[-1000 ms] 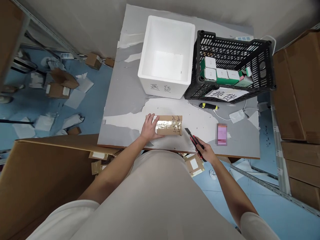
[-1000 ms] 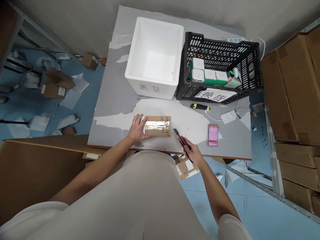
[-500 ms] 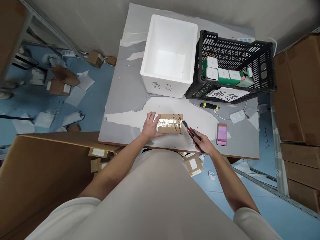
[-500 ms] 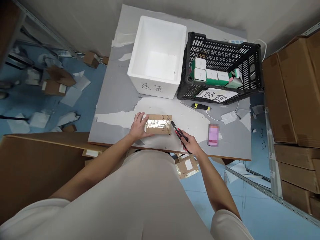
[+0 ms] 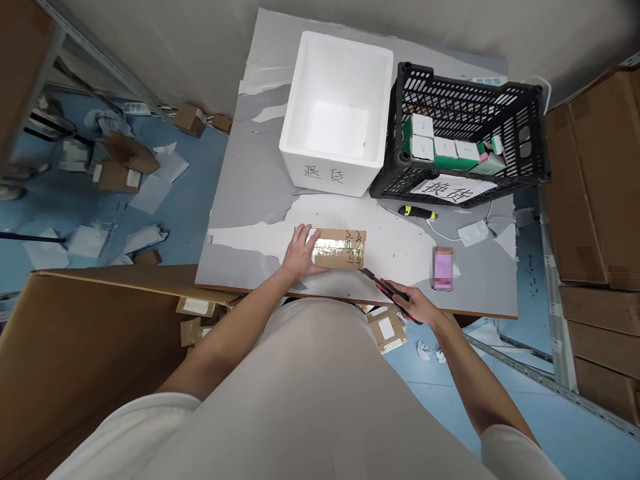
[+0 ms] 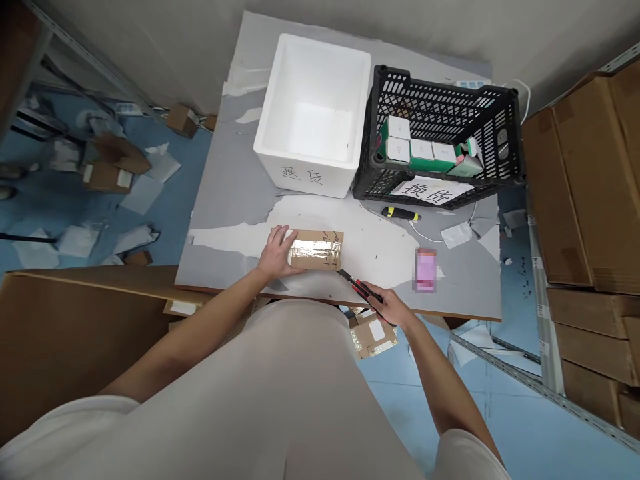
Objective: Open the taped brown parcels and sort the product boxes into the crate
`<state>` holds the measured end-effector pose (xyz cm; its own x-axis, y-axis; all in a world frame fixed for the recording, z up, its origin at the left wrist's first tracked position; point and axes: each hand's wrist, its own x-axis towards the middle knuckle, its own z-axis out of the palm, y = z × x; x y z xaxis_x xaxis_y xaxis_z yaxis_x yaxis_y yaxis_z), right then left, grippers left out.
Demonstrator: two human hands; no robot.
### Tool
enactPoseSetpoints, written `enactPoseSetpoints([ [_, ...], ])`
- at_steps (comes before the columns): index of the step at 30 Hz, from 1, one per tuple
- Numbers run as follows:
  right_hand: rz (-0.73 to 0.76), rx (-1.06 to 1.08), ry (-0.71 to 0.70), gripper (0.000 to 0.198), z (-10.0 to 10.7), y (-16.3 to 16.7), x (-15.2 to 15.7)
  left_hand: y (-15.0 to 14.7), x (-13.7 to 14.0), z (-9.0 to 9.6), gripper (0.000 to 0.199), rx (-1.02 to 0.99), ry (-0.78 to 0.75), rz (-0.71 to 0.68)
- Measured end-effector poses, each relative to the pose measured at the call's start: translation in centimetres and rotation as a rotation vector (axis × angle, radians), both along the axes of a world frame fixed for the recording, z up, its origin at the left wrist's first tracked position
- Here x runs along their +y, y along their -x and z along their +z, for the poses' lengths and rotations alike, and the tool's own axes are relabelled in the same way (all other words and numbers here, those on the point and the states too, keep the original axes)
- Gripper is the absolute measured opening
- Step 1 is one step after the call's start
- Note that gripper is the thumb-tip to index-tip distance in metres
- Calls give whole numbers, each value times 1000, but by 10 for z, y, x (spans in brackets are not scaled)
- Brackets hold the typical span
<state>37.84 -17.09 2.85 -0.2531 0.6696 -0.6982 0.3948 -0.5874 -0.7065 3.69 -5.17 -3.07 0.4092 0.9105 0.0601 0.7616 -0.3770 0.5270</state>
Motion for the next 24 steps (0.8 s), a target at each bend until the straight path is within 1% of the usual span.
enactPoseSetpoints([
  [2,-59,-6,-27,63,-6,-3,-10,0,0,0,114,31,14,-2],
  [4,-182,-97,-104,66,-20,-3,-15,0,0,1,115,62,30,-7],
  [6,-257,-317,-189,65,-41,2,-13,1,0,2,115,101,38,-13],
  [8,-251,-579,-248,61,-65,11,-6,1,-2,5,110,157,25,-19],
  [9,-232,-692,-266,59,-78,17,-2,1,-4,7,104,186,10,-26],
  [11,-205,-831,-279,58,-100,30,6,1,-12,9,89,234,-36,-51],
  [14,-204,-929,-279,58,-125,44,9,0,-32,11,63,258,-109,-105],
  [16,-189,-967,-295,57,-135,46,6,-1,-47,9,53,248,-135,-137],
  [18,-171,-1001,-357,56,-136,44,5,-3,-59,7,50,233,-144,-149],
  [20,-163,-1005,-476,56,-127,41,11,-3,-66,4,51,223,-145,-147],
  [22,-138,-965,-639,57,-107,42,30,-3,-69,1,51,214,-140,-150],
  [24,-40,-882,-810,60,-82,51,58,-1,-68,-2,51,202,-126,-160],
])
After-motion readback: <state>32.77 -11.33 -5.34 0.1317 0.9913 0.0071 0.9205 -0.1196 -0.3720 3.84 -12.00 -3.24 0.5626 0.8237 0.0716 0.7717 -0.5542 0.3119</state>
